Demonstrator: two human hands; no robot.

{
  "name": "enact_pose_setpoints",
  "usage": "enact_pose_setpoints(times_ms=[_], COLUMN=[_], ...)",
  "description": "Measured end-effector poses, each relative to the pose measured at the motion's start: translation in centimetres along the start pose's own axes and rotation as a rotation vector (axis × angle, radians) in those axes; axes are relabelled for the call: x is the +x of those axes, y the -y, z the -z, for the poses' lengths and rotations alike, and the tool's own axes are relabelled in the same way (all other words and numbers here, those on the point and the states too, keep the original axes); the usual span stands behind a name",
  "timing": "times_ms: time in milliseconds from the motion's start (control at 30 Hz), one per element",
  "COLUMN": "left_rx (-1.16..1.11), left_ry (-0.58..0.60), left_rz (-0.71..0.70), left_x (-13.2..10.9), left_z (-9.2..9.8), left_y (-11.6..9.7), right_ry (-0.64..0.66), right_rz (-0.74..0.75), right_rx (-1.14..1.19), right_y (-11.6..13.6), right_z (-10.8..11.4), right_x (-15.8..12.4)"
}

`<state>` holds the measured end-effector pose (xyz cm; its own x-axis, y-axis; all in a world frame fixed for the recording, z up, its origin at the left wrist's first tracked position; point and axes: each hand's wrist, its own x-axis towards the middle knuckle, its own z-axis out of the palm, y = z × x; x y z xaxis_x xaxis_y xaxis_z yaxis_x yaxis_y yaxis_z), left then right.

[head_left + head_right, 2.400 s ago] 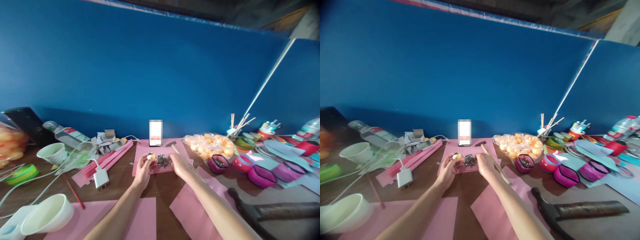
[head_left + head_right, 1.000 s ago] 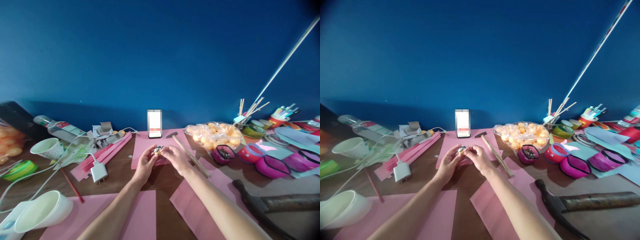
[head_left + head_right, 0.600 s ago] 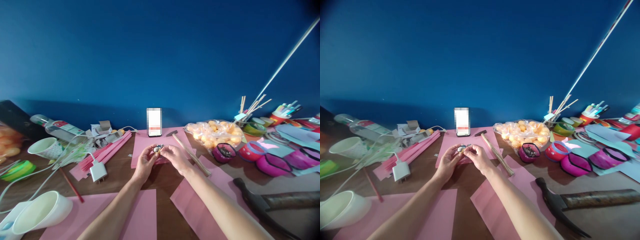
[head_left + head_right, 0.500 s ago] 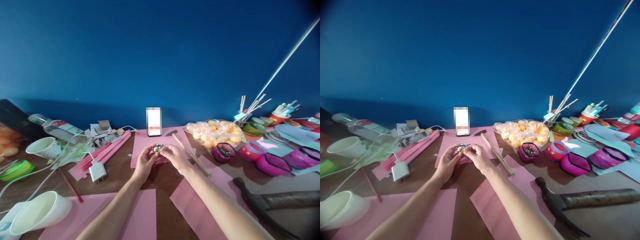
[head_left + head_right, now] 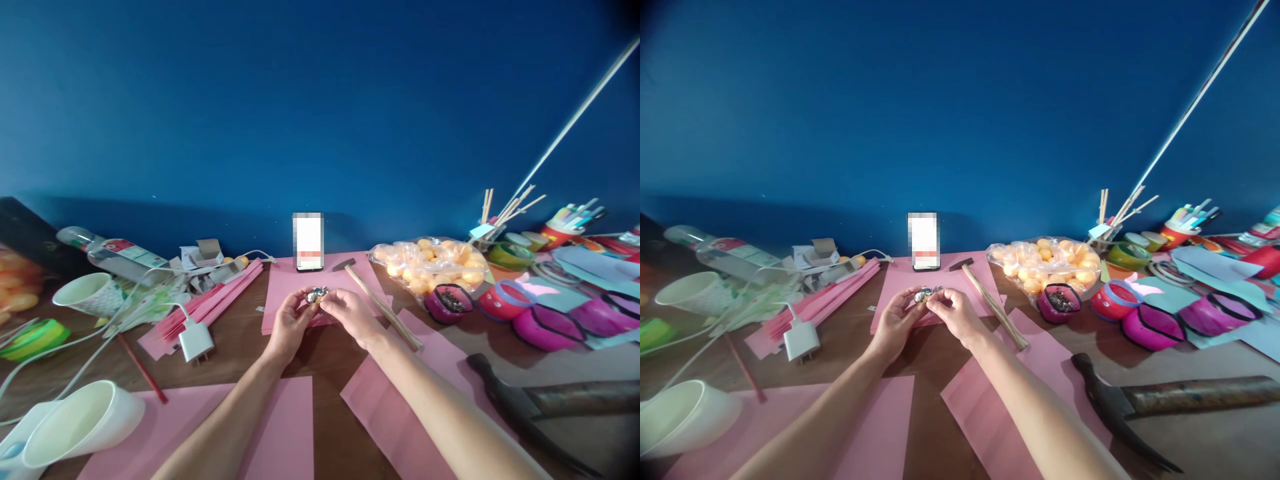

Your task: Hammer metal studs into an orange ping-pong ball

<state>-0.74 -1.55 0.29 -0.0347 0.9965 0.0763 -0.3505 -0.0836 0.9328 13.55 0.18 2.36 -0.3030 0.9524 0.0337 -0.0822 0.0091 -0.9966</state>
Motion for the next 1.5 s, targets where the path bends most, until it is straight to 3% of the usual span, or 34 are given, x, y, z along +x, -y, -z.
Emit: enact_pose_setpoints(times_ms=[400, 667, 1500], left_rx=[0.051, -0.012, 0.016], left_ry=[0.01, 0.065, 0.032], left_rz=[-0.035, 0.019, -0.036], left_x=[-0.09, -0.28, 0.11], left_z=[-0.01, 0.07, 0.26], left_y=[0.05, -0.35, 0.25], right_ry=[0.009, 0.053, 0.009], right_rz=[-0.011, -0.034, -0.115], right_rx=[0.017, 0.028, 0.193], right_y=[-0.24, 0.0, -0.62], right_z=[0.23, 0.09, -0.1], right_x=[0.02, 0.08, 0.24])
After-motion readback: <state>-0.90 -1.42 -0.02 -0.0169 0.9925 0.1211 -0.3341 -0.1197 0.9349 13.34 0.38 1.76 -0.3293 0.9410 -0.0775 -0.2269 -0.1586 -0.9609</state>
